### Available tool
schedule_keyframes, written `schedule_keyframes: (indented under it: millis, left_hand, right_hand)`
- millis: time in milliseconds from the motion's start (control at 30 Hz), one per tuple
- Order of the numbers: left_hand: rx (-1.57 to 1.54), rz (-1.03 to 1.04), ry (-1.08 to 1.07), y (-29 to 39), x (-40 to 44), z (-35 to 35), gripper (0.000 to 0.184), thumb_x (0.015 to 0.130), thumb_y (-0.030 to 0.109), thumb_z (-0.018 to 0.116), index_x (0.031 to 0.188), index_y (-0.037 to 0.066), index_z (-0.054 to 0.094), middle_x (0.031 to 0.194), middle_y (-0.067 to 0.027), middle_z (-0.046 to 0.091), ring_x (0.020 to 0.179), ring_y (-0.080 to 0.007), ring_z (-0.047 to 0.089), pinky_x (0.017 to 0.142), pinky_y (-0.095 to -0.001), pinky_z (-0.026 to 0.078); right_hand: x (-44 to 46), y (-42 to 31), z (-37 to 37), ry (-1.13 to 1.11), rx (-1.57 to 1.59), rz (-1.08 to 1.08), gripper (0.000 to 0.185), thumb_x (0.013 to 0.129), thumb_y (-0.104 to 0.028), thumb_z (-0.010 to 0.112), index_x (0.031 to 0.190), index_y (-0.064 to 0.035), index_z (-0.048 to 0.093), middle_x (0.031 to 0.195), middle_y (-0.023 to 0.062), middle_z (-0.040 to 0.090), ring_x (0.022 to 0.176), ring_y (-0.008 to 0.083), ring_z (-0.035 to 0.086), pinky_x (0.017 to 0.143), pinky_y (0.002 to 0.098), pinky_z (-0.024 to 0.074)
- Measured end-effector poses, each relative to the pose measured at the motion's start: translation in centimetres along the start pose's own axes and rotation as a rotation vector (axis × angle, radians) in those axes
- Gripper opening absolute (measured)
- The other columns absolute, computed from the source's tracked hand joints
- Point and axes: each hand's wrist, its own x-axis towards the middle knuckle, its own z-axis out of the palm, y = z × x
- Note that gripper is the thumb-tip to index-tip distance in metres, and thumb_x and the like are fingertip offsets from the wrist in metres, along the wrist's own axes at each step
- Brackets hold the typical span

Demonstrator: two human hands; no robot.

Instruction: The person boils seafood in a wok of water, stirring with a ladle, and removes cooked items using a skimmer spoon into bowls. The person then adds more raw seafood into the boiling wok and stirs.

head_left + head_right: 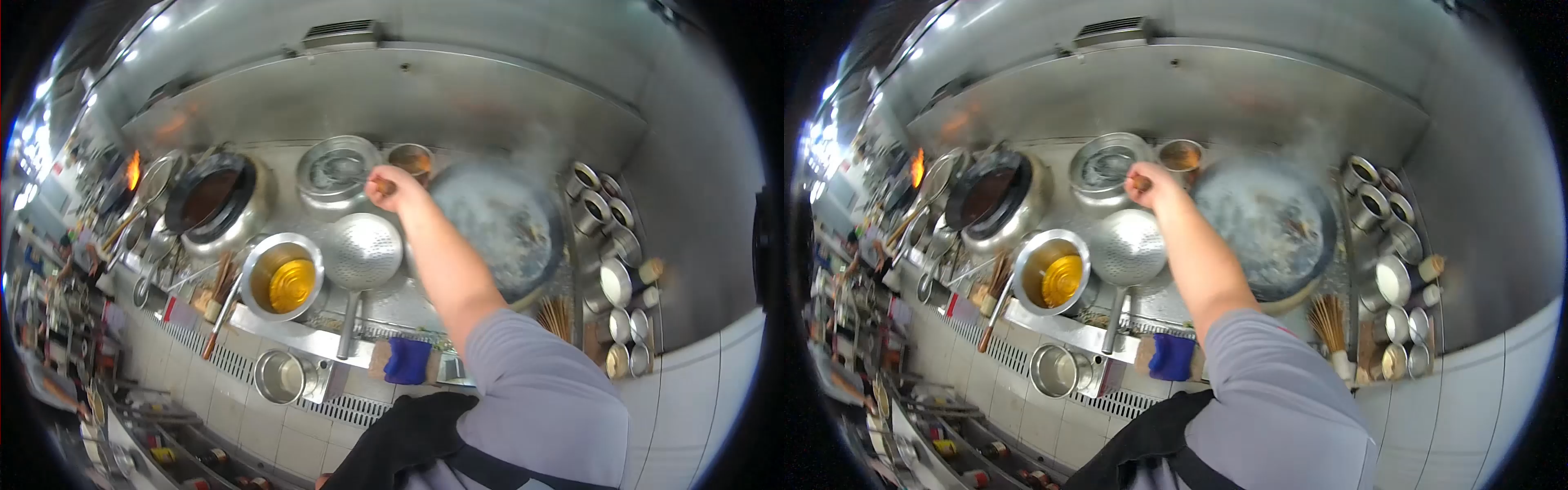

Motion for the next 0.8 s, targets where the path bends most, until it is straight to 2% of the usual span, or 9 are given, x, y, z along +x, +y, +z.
schedule_keyframes:
  millis: [233, 333, 367, 433, 500, 567, 633, 700, 800]
  left_hand:
    - [0.096, 0.053, -0.028, 1.9, 0.3, -0.6, 0.025, 0.082, 0.023, 0.05, 0.076, 0.003, 0.065, 0.075, -0.0172, 0.063, 0.072, -0.031, 0.061, 0.064, -0.0428, 0.048]
    - [0.134, 0.071, -0.042, 2.7, -0.3, 0.0, 0.024, 0.082, 0.022, 0.051, 0.076, 0.003, 0.065, 0.076, -0.0172, 0.064, 0.073, -0.031, 0.062, 0.065, -0.0426, 0.048]
    - [0.147, 0.074, -0.045, 3.0, -0.5, 0.4, 0.024, 0.082, 0.022, 0.051, 0.076, 0.003, 0.065, 0.076, -0.0172, 0.064, 0.073, -0.031, 0.062, 0.065, -0.0426, 0.049]
    - [0.161, 0.076, -0.045, 3.6, -1.1, 1.2, 0.023, 0.081, 0.022, 0.052, 0.076, 0.003, 0.065, 0.077, -0.0171, 0.064, 0.074, -0.0311, 0.062, 0.066, -0.0425, 0.049]
    - [0.178, 0.078, -0.049, 4.1, -2.1, 2.3, 0.023, 0.081, 0.021, 0.052, 0.076, 0.003, 0.065, 0.077, -0.0171, 0.064, 0.074, -0.0311, 0.062, 0.066, -0.0424, 0.049]
    - [0.198, 0.079, -0.056, 4.4, -3.2, 3.7, 0.022, 0.081, 0.021, 0.053, 0.076, 0.003, 0.065, 0.078, -0.017, 0.064, 0.075, -0.0312, 0.063, 0.067, -0.0423, 0.05]
    - [0.221, 0.079, -0.066, 4.7, -4.3, 5.2, 0.022, 0.08, 0.021, 0.053, 0.076, 0.003, 0.065, 0.079, -0.017, 0.065, 0.076, -0.0312, 0.063, 0.067, -0.0422, 0.05]
    - [0.253, 0.083, -0.078, 4.7, -5.6, 6.6, 0.021, 0.08, 0.02, 0.053, 0.076, 0.003, 0.066, 0.079, -0.017, 0.065, 0.076, -0.0312, 0.063, 0.068, -0.0421, 0.05]
    - [0.326, 0.093, -0.106, 5.2, -7.0, 8.3, 0.021, 0.08, 0.02, 0.054, 0.076, 0.003, 0.066, 0.08, -0.0169, 0.065, 0.077, -0.0313, 0.064, 0.069, -0.0419, 0.051]
  right_hand:
    - [-4.0, -9.7, -0.6, -0.06, 0.164, -0.079, 0.015, 0.071, 0.0, 0.053, 0.075, -0.0042, 0.039, 0.063, 0.0059, 0.047, 0.052, 0.014, 0.053, 0.041, 0.0224, 0.039]
    - [-6.7, -14.1, -1.1, 0.152, 0.094, -0.274, 0.016, 0.069, 0.0, 0.054, 0.074, -0.0023, 0.039, 0.062, 0.0083, 0.045, 0.049, 0.0194, 0.052, 0.041, 0.0249, 0.0405]
    - [-8.1, -15.4, -1.3, 0.154, 0.098, -0.28, 0.016, 0.069, 0.0, 0.054, 0.074, -0.0023, 0.039, 0.062, 0.0083, 0.045, 0.049, 0.0194, 0.052, 0.041, 0.0249, 0.0405]
    - [-10.3, -18.2, -2.6, 0.371, -0.025, -0.356, 0.017, 0.068, 0.001, 0.055, 0.076, -0.0024, 0.039, 0.062, 0.0073, 0.045, 0.047, 0.0194, 0.051, 0.04, 0.0248, 0.0409]
    - [-12.6, -20.4, -5.5, 0.462, -0.203, -0.419, 0.016, 0.068, 0.002, 0.055, 0.073, -0.0054, 0.042, 0.059, 0.0061, 0.046, 0.047, 0.019, 0.052, 0.04, 0.0274, 0.0419]
    - [-16.5, -21.6, -9.7, 0.43, -0.412, -0.472, 0.018, 0.072, 0.0, 0.054, 0.084, -0.0077, 0.043, 0.069, 0.0081, 0.048, 0.052, 0.0213, 0.055, 0.041, 0.0311, 0.0459]
    - [-18.4, -24.2, -15.2, 0.532, -0.615, -0.375, 0.014, 0.071, 0.0, 0.054, 0.079, -0.0071, 0.045, 0.066, 0.0076, 0.051, 0.053, 0.0207, 0.056, 0.041, 0.0325, 0.0446]
    - [-24.2, -23.7, -17.7, 0.707, -0.667, -0.391, 0.011, 0.069, 0.001, 0.053, 0.072, -0.0066, 0.046, 0.06, 0.0077, 0.051, 0.052, 0.0189, 0.056, 0.04, 0.0324, 0.0431]
    - [-30.3, -24.3, -23.0, 0.788, -0.992, -0.198, 0.009, 0.069, -0.001, 0.051, 0.064, -0.0055, 0.045, 0.054, 0.0094, 0.049, 0.044, 0.0175, 0.05, 0.037, 0.0301, 0.0376]
